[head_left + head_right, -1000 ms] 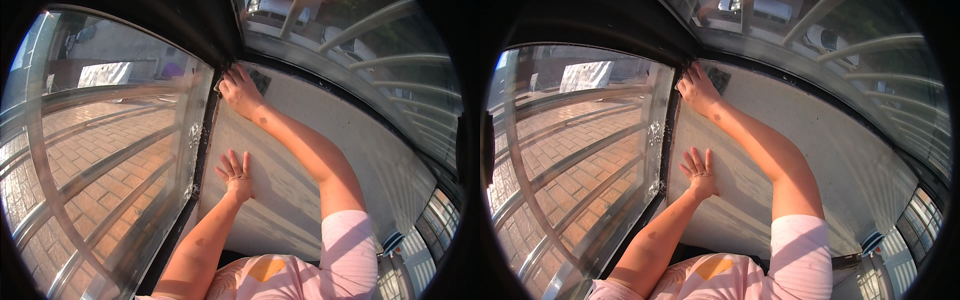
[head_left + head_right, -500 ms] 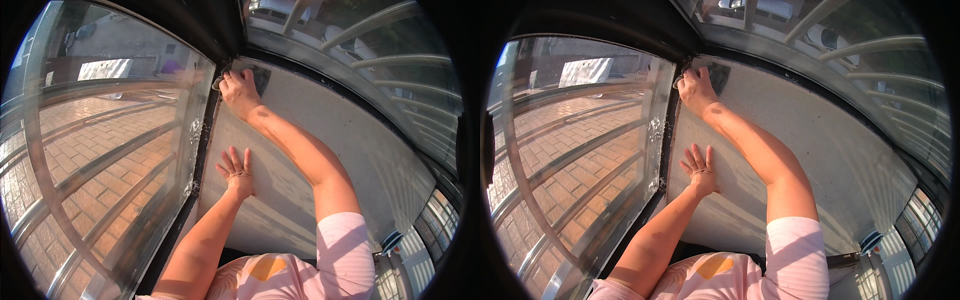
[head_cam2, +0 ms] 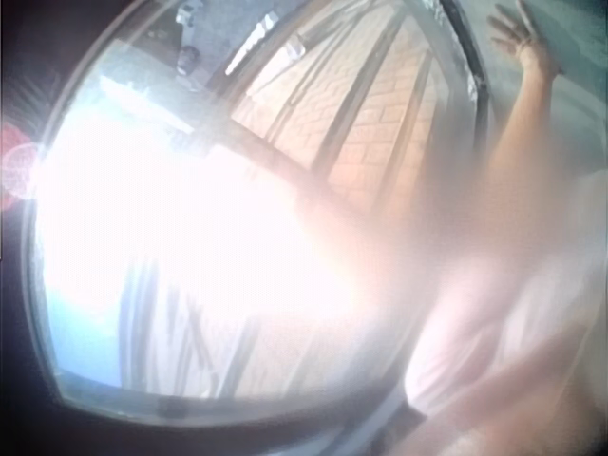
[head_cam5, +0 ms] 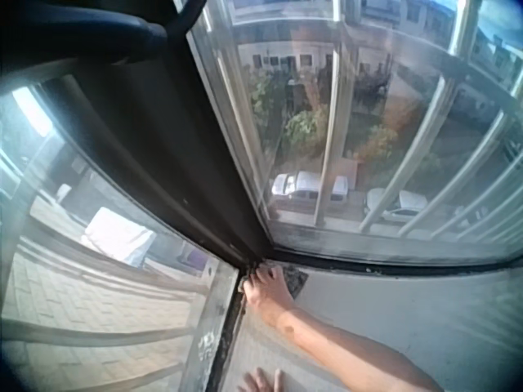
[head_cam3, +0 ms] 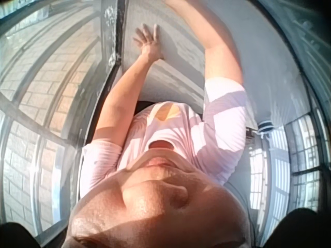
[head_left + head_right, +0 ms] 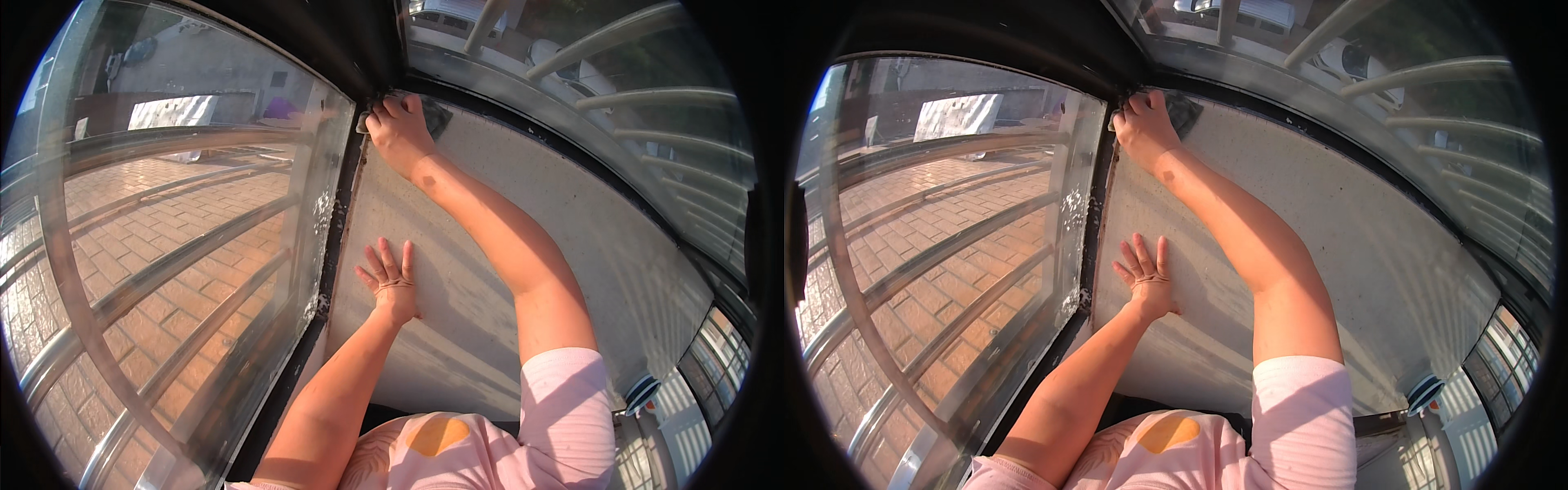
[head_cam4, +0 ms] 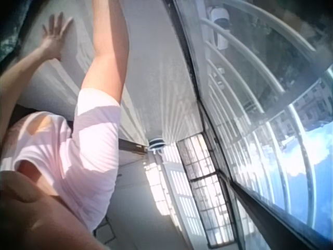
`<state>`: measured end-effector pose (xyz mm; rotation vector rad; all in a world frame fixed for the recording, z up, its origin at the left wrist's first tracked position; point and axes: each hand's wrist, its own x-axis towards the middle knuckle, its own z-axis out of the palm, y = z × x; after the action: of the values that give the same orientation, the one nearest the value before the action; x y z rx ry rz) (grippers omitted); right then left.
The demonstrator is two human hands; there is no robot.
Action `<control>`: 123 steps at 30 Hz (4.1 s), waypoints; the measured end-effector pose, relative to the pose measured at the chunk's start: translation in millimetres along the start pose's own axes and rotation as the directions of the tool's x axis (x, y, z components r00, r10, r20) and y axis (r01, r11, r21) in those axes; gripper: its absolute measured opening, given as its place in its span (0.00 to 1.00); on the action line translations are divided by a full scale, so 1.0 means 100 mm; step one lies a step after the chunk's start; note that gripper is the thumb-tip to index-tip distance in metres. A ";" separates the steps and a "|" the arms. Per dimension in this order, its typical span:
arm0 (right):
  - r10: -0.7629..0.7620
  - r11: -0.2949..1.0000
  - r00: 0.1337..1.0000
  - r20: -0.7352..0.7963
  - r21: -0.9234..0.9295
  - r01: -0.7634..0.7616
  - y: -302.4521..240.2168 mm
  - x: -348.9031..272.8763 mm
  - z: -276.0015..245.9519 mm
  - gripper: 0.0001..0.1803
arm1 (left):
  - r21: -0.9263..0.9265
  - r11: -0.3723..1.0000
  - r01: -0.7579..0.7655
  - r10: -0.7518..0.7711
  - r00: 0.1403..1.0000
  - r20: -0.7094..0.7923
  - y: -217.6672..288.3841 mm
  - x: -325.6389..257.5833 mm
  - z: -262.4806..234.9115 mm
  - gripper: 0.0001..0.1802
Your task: The person wipes a white wall and window frame with a cloth. They dip the cloth into a bucket of water, wring it out, and continue wiping the wall and window frame.
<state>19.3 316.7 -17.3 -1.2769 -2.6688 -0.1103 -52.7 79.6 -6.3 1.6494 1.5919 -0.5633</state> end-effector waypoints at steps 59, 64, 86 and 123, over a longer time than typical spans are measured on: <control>0.121 0.945 0.971 -0.207 0.322 -0.049 0.13 0.06 0.15 0.07 | 0.003 0.998 0.063 -0.063 0.993 0.100 0.06 -0.02 -0.15 0.83; 0.062 0.965 0.994 -0.087 0.259 -0.037 0.18 0.08 0.07 0.06 | 0.027 0.998 0.055 -0.057 0.995 0.081 0.04 -0.02 -0.09 0.85; 0.275 0.679 0.961 0.018 0.704 -0.208 -0.49 -0.39 -0.02 0.10 | -0.036 0.998 0.042 -0.041 0.999 0.031 0.01 -0.03 -0.08 0.84; 0.553 0.726 0.818 -0.158 0.573 -0.380 -0.30 0.12 0.30 0.03 | -0.010 1.000 0.000 0.000 1.000 0.001 -0.03 0.00 0.01 0.86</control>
<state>-15.7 311.4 -44.1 -1.5308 -1.8303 0.4169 -55.0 78.0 -7.4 1.6419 1.5916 -0.5555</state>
